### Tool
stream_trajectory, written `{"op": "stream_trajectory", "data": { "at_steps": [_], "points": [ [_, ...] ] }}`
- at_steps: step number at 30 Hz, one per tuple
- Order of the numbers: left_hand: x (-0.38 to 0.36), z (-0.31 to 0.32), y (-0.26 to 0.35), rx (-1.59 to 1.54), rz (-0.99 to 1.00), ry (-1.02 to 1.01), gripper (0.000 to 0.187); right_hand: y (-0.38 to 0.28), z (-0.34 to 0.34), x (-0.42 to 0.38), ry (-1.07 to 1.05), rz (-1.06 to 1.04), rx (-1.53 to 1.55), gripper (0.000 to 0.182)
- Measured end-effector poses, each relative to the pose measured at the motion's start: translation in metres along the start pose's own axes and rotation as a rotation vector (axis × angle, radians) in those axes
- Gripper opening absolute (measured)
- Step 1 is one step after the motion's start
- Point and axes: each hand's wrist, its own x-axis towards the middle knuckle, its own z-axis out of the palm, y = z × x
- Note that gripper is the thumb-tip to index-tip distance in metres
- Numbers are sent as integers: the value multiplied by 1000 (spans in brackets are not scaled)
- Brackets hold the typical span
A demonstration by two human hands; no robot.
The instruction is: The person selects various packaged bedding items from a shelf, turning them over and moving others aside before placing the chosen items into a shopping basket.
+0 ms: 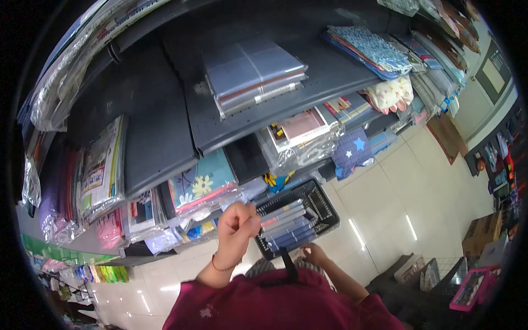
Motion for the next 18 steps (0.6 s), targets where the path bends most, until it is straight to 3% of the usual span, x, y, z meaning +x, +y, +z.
{"op": "stream_trajectory", "data": {
  "at_steps": [2,4,5,8,13,16,18],
  "points": [
    [4,14,10,-105,-53,-137,18,8,-15,4,132,-44,-5,18],
    [7,20,8,-199,-45,-213,5,-24,-45,13,260,-146,79,16],
    [6,30,12,-193,-107,-148,24,-43,-59,18,293,-101,158,16],
    [6,32,15,-235,-127,-185,23,-67,-75,40,411,-105,366,17],
    [6,32,27,-205,-79,-256,19,-117,-87,41,440,-208,256,17],
    [6,27,32,-157,-18,-263,8,-116,-84,45,361,-215,199,19],
    [4,21,32,-144,16,-260,13,-115,-82,47,312,-201,178,20]
  ]
}}
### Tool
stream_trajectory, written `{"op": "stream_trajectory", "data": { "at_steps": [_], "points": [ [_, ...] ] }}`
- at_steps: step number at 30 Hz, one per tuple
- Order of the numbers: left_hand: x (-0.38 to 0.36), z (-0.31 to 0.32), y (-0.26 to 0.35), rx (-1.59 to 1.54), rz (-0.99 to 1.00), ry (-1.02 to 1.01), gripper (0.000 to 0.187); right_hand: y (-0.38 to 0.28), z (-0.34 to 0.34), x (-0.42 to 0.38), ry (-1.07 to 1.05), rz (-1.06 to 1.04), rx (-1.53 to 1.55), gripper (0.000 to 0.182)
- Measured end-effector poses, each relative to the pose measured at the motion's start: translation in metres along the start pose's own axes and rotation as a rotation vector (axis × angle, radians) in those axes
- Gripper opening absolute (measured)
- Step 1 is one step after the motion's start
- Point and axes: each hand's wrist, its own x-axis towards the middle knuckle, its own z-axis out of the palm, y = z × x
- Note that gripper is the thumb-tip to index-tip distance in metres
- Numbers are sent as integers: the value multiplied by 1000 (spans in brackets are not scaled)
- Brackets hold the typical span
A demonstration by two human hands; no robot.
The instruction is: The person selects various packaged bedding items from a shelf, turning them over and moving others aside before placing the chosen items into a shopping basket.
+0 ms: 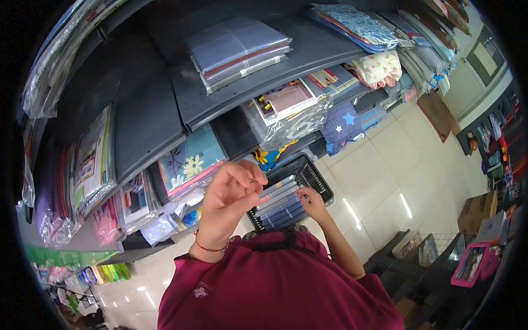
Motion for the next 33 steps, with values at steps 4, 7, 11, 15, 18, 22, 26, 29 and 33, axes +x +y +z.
{"op": "stream_trajectory", "data": {
  "at_steps": [4,7,11,15,18,22,26,29,33],
  "points": [
    [-7,-21,-1,74,90,61,20,-13,3,8,-9,-14,-14,18],
    [-12,-37,6,138,113,153,18,-26,-1,29,-13,-71,-40,18],
    [-17,-56,22,168,108,285,14,-80,-13,74,-42,-195,-67,17],
    [-25,-88,28,454,188,359,6,-181,-40,151,152,-536,-213,16],
    [-18,-100,39,594,256,400,1,-266,-54,215,215,-731,-282,25],
    [-16,-119,42,665,264,449,4,-292,-30,301,243,-896,-563,50],
    [-19,-129,33,634,239,476,9,-265,-5,325,218,-809,-745,70],
    [-21,-128,27,728,159,488,17,-268,-1,319,298,-790,-723,62],
    [-21,-118,20,975,72,343,18,-257,-1,287,382,-832,-671,55]
  ]
}}
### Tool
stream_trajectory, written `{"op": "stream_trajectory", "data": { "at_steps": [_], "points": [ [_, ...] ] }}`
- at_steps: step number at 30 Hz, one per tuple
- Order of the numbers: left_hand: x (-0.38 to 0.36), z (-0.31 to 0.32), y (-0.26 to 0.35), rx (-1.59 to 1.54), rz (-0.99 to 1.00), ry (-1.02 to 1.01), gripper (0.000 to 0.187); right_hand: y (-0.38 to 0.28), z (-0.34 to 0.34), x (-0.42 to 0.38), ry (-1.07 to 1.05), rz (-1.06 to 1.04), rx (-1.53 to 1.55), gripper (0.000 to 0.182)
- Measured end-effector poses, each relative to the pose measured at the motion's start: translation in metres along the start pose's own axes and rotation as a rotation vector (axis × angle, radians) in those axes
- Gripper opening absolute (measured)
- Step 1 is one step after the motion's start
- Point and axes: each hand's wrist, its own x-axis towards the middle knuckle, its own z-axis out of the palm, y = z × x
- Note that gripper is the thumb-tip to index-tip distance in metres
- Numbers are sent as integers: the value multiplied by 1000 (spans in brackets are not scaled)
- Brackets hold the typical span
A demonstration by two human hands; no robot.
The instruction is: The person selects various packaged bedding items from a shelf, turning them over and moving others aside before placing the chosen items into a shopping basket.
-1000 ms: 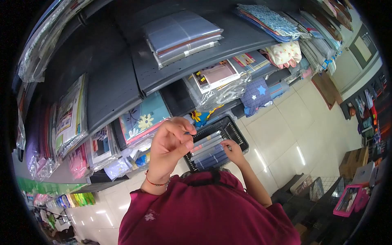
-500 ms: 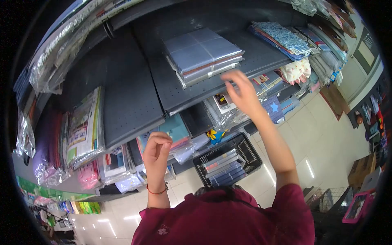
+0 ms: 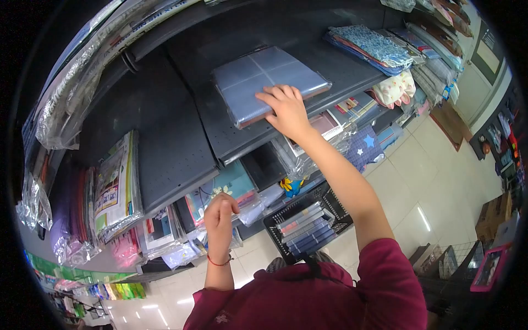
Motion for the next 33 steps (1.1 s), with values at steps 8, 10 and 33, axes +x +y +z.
{"op": "stream_trajectory", "data": {
  "at_steps": [8,10,33],
  "points": [
    [-41,46,-13,-203,-206,-236,5,-22,-154,-129,5,-169,-58,47],
    [-61,55,-39,-235,-336,-283,5,-25,-189,-158,44,-179,0,36],
    [-106,18,-54,-666,-610,-5,38,-10,110,-323,-1069,80,295,42]
  ]
}}
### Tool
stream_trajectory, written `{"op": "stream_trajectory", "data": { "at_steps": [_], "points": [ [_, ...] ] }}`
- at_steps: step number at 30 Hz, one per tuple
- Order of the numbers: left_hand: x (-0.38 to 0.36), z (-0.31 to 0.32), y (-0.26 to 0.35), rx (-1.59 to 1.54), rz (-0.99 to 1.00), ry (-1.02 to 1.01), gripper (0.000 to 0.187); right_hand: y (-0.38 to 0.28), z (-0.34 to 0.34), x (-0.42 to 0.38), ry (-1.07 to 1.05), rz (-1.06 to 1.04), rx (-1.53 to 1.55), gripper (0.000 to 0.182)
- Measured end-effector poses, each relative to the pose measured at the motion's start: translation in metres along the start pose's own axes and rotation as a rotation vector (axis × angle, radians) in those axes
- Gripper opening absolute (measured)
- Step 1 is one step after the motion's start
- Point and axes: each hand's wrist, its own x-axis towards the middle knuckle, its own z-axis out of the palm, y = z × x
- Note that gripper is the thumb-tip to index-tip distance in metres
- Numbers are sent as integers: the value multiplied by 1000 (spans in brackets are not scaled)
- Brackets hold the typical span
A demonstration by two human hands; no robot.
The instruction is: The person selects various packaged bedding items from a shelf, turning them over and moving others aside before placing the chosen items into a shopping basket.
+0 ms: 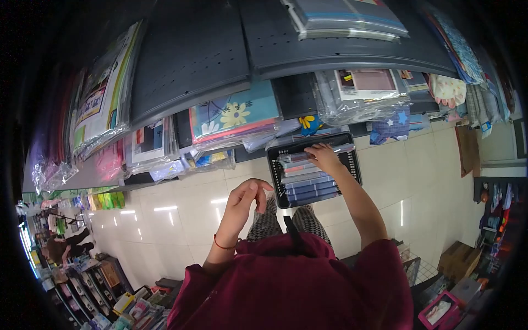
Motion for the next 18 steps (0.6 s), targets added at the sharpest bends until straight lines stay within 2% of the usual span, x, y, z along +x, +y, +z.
{"op": "stream_trajectory", "data": {
  "at_steps": [2,4,6,8,9,12,13,15,17,18],
  "points": [
    [-3,-11,0,23,-9,-3,29,14,45,18,-34,26,62,43],
    [-6,-18,-2,91,-17,21,23,26,108,21,-76,154,86,46],
    [-8,-26,-7,171,-37,24,18,1,129,22,19,319,-114,48],
    [-11,-32,-13,241,-59,26,18,-13,132,24,49,385,-14,51],
    [-11,-36,-13,283,-62,12,18,-15,133,19,94,344,54,49],
    [-4,-49,-12,267,-87,-35,19,-14,107,4,249,239,173,45],
    [2,-49,-2,289,-62,-46,14,-15,85,-3,301,201,196,43],
    [21,-46,1,264,30,-8,12,-15,31,-22,388,259,250,39],
    [41,-41,10,308,140,-20,16,-9,-18,-38,514,235,215,33],
    [51,-34,24,390,154,-36,18,-21,-57,-47,590,229,294,31]
  ]
}}
